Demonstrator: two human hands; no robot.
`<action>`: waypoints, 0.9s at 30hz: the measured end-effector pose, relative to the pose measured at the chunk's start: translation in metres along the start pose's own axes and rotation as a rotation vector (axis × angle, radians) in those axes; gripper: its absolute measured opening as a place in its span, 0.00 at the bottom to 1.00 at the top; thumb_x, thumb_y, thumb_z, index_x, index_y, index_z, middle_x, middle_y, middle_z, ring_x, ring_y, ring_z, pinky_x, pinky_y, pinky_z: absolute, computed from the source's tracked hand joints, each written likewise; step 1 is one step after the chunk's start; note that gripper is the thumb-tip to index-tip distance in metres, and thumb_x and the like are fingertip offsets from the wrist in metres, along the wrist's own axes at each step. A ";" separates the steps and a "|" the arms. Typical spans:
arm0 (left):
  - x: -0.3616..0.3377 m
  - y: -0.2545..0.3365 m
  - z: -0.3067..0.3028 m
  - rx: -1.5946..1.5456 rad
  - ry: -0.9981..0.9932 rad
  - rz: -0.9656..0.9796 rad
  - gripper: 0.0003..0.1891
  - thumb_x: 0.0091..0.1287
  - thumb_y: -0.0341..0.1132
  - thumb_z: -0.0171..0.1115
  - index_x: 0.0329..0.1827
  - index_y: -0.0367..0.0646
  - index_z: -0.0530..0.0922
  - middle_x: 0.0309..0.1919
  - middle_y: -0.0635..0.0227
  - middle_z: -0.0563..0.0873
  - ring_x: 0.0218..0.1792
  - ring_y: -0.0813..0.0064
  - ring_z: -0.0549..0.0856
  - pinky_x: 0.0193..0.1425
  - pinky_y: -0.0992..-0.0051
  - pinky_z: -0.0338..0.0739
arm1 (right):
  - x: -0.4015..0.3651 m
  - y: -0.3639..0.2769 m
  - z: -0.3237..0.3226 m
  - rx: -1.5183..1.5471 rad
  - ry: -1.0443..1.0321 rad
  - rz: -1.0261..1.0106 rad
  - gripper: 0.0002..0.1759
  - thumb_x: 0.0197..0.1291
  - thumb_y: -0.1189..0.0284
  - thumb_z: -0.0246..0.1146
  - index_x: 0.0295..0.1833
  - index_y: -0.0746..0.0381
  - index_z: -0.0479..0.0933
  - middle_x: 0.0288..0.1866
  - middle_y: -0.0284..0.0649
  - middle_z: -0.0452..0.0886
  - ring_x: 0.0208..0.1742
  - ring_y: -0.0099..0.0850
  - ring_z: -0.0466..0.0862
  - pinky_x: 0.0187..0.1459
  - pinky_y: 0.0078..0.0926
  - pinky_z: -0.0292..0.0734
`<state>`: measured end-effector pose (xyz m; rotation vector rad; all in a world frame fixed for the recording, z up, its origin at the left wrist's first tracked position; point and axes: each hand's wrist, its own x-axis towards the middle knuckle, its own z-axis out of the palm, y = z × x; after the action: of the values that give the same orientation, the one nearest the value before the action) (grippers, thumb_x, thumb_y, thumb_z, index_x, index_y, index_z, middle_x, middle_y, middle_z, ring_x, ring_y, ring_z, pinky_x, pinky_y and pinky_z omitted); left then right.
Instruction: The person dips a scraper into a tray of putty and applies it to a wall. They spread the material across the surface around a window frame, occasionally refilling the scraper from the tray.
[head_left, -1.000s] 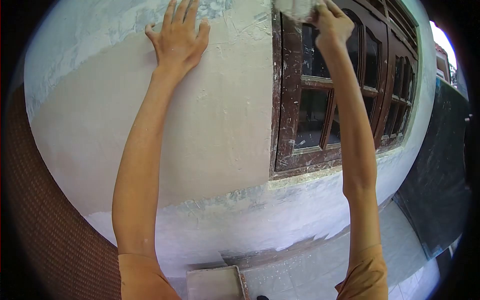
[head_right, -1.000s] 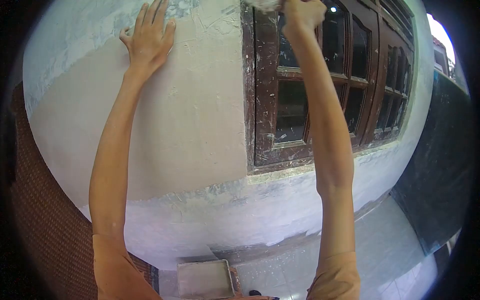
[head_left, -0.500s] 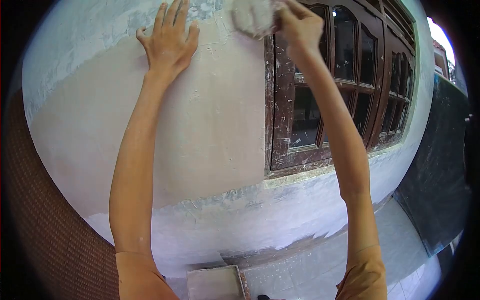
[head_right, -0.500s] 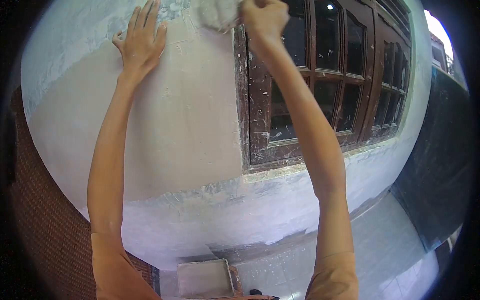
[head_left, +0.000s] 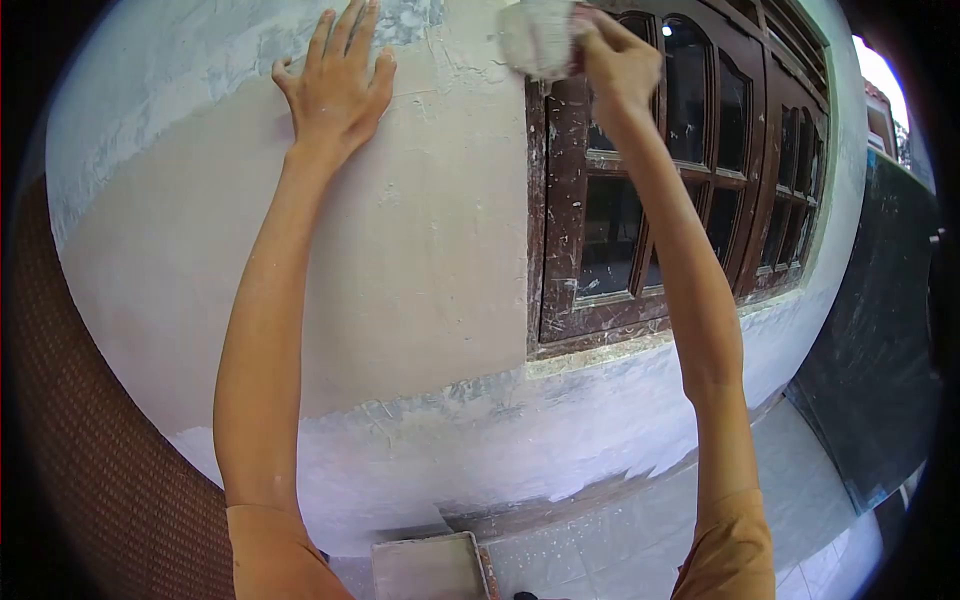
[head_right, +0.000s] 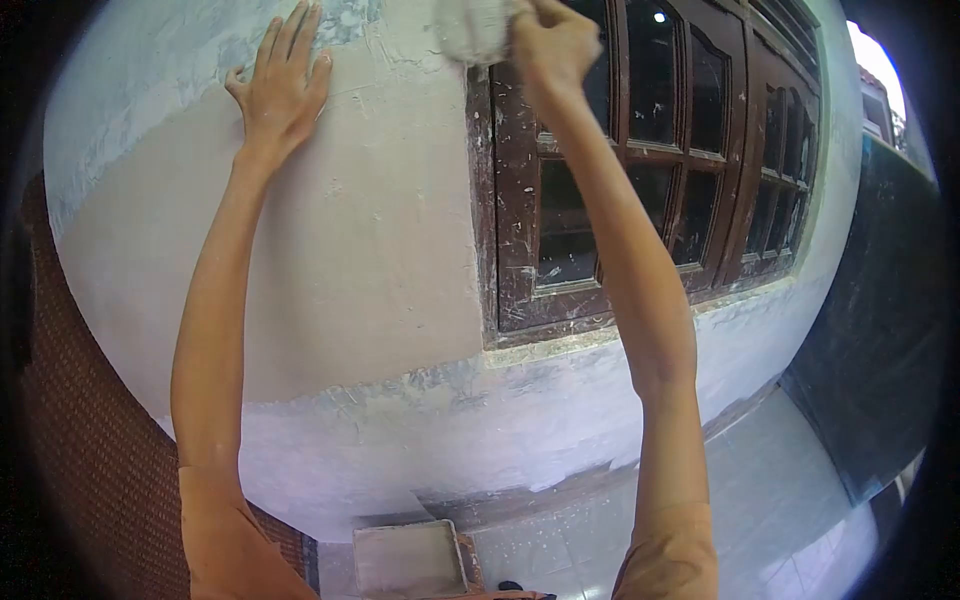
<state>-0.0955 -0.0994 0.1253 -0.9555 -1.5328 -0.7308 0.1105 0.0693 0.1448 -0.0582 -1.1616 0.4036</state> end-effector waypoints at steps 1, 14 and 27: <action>0.001 -0.001 0.000 -0.002 -0.013 0.000 0.37 0.74 0.45 0.53 0.85 0.47 0.56 0.85 0.68 0.56 0.85 0.62 0.54 0.82 0.33 0.42 | 0.005 -0.010 -0.009 0.140 -0.033 0.049 0.14 0.68 0.79 0.64 0.57 0.64 0.88 0.33 0.33 0.88 0.26 0.16 0.78 0.26 0.19 0.72; -0.003 0.003 -0.005 0.006 0.002 -0.006 0.36 0.74 0.45 0.53 0.84 0.48 0.57 0.85 0.68 0.57 0.84 0.62 0.55 0.81 0.32 0.44 | 0.038 -0.006 -0.001 0.156 0.102 0.033 0.16 0.67 0.78 0.66 0.59 0.64 0.87 0.36 0.37 0.90 0.24 0.17 0.79 0.23 0.20 0.73; -0.002 0.000 0.000 -0.002 0.012 0.004 0.37 0.73 0.45 0.53 0.84 0.47 0.57 0.85 0.67 0.57 0.84 0.61 0.54 0.81 0.34 0.45 | 0.003 -0.016 -0.011 0.177 -0.148 0.007 0.16 0.69 0.78 0.66 0.60 0.65 0.86 0.40 0.36 0.90 0.28 0.17 0.79 0.28 0.19 0.73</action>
<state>-0.0952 -0.0992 0.1236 -0.9536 -1.5190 -0.7339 0.1259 0.0573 0.1475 0.1235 -1.2674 0.5217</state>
